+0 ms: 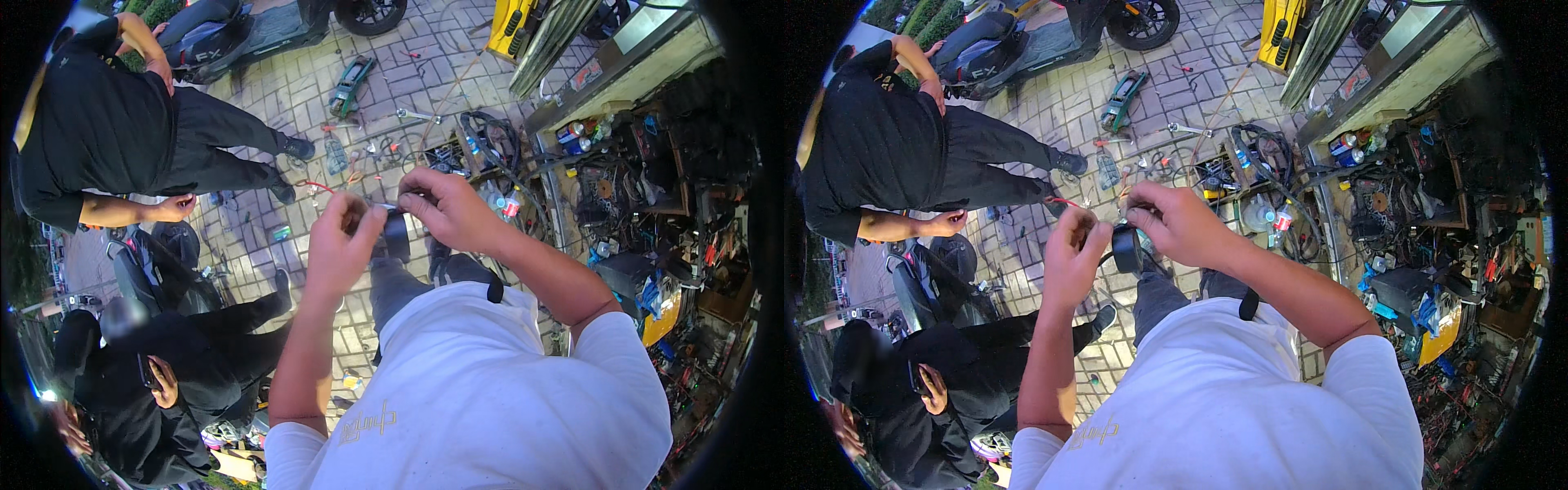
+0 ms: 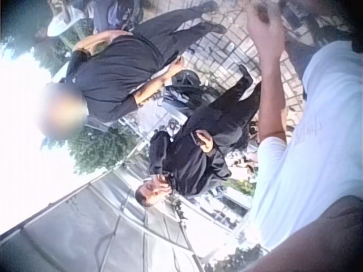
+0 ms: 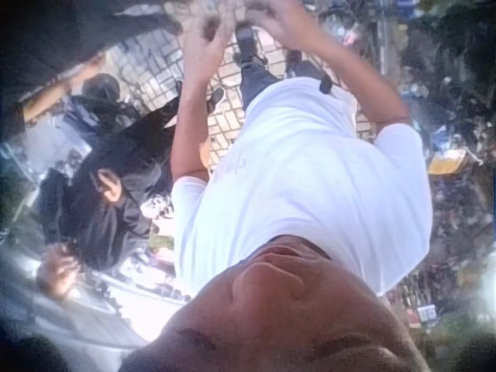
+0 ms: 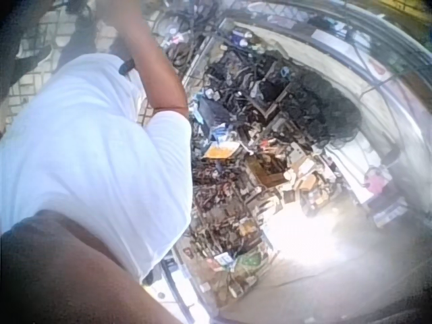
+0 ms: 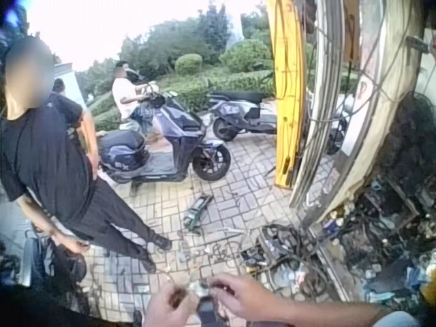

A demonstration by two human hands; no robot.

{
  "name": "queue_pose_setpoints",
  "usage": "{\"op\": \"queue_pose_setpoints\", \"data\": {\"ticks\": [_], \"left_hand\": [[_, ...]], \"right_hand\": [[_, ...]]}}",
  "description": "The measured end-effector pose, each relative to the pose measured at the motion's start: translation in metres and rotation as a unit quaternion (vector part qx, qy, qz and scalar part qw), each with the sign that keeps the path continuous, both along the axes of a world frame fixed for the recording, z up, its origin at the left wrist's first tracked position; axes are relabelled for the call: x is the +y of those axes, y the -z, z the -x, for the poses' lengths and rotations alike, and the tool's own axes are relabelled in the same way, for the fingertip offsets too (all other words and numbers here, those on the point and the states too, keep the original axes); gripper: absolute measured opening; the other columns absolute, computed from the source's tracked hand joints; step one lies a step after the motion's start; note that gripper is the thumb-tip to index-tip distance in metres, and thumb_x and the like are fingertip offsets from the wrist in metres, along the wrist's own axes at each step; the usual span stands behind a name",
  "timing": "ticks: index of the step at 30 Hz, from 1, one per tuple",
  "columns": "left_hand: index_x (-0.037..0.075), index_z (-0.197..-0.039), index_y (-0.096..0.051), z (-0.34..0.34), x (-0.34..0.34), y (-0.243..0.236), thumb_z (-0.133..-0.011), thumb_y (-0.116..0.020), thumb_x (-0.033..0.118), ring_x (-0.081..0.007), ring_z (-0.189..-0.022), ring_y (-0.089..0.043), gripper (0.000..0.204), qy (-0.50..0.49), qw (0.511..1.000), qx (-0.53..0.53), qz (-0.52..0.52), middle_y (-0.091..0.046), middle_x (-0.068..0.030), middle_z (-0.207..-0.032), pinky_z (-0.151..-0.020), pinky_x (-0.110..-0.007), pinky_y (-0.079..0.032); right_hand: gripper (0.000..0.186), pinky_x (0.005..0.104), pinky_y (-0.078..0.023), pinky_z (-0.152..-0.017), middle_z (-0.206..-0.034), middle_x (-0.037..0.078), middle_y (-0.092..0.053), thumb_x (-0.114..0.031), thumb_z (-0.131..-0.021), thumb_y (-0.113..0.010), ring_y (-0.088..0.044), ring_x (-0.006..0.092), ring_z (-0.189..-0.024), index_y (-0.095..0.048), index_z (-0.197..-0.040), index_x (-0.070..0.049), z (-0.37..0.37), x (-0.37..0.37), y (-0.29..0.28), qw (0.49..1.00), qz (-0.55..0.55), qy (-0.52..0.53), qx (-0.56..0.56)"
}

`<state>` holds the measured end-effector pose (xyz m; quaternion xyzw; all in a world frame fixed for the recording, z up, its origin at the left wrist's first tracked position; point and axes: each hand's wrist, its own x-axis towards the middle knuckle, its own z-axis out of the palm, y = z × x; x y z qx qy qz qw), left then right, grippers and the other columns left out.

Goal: The person strips and twists electrical wires, then wraps the connection with electrical tape. The person handles a small black component and secures the taped joint with both hands.

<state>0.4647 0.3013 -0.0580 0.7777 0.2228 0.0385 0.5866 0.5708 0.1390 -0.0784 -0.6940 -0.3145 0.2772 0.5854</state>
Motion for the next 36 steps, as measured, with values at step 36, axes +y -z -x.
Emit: {"op": "queue_pose_setpoints", "data": {"ticks": [36], "left_hand": [[0.003, -0.117, -0.049, 0.016, -0.008, 0.002, -0.059, -0.089, 0.035, -0.0278, -0.086, -0.062, 0.078, 0.111, 0.957, -0.112, -0.244, -0.059, -0.0125, -0.100, -0.078, -0.035, -0.051]], "right_hand": [[0.018, 0.0255, -0.046, -0.065, -0.087, 0.008, -0.061, -0.014, -0.096, -0.053, -0.057, 0.0106, -0.073, -0.050, -0.104, 0.003, 0.018, 0.006, -0.014, 0.957, -0.050, 0.086, 0.274]]}}
